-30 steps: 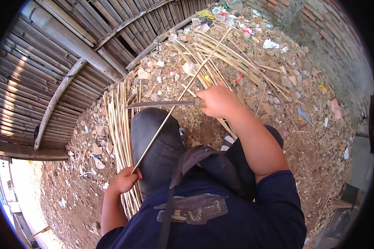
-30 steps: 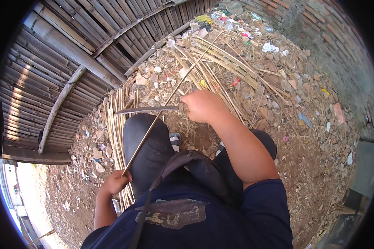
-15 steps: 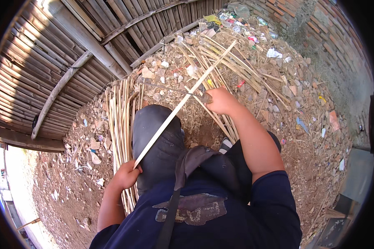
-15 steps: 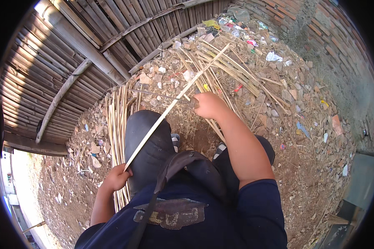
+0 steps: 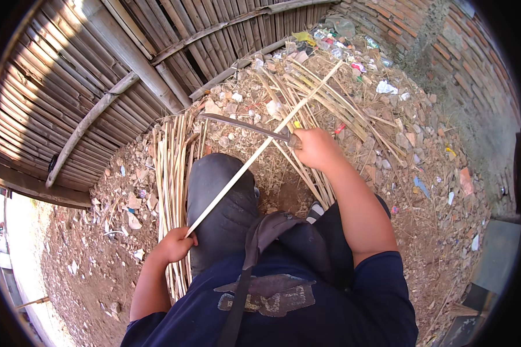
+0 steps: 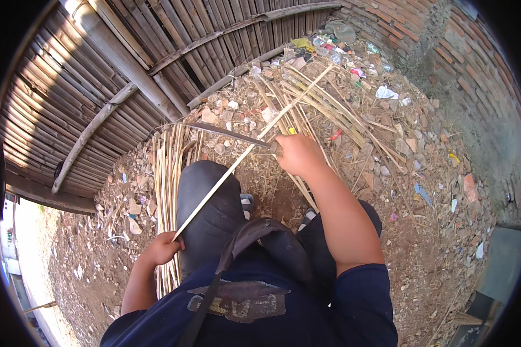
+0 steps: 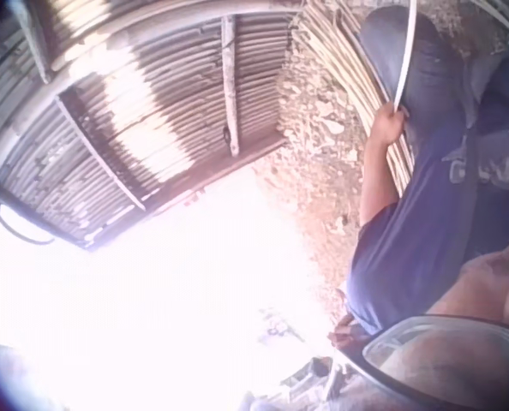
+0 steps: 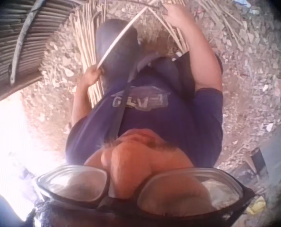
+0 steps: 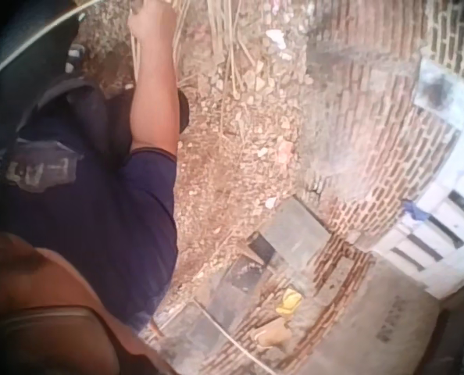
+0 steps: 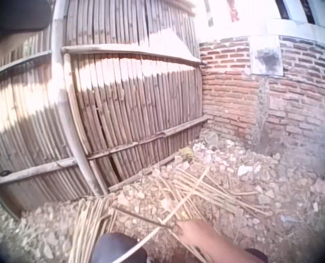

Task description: The person shaves thin strips of bamboo using a large blade. They hold the bamboo stick with one hand and pull the blade along its length repeatedly to smooth or thin the material, working through several sticks from a pile on the ground.

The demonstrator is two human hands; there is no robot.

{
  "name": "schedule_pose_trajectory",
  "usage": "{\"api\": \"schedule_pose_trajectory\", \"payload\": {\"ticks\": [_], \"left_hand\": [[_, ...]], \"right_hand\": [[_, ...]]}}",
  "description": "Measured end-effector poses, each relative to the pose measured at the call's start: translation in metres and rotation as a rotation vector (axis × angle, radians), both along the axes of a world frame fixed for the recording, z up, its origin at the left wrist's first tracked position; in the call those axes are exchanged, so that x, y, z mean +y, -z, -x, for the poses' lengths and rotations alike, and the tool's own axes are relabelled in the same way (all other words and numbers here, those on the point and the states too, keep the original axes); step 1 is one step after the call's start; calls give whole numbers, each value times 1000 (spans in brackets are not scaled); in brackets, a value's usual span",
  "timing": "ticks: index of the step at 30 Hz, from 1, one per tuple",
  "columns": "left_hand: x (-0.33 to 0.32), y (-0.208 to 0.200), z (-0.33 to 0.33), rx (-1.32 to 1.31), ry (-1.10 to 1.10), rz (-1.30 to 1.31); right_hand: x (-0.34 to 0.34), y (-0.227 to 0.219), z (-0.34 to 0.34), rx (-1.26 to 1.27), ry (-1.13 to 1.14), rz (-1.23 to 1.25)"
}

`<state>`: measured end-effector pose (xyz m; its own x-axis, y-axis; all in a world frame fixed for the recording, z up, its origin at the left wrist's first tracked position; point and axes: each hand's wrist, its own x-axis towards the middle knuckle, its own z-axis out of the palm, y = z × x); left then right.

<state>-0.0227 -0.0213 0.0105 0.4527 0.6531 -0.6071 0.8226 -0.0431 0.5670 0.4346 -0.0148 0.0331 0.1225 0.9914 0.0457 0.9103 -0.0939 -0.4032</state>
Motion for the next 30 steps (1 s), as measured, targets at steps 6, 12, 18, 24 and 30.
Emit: {"api": "schedule_pose_trajectory", "payload": {"ticks": [6,12,18,24,30], "left_hand": [[-7,-2,-8,-4,-70,88],[-3,-10,-6,13,-26,1],[-8,-3,-8,-59,-54,16],[-3,-7,-3,10,-35,-22],[-1,-2,-5,-25,-48,25]], "right_hand": [[1,35,-5,89,-18,286],[1,10,-8,96,57,-19],[-4,23,1,-54,-111,85],[2,18,-27,34,231,5],[-7,2,12,-187,-123,-112]]}}
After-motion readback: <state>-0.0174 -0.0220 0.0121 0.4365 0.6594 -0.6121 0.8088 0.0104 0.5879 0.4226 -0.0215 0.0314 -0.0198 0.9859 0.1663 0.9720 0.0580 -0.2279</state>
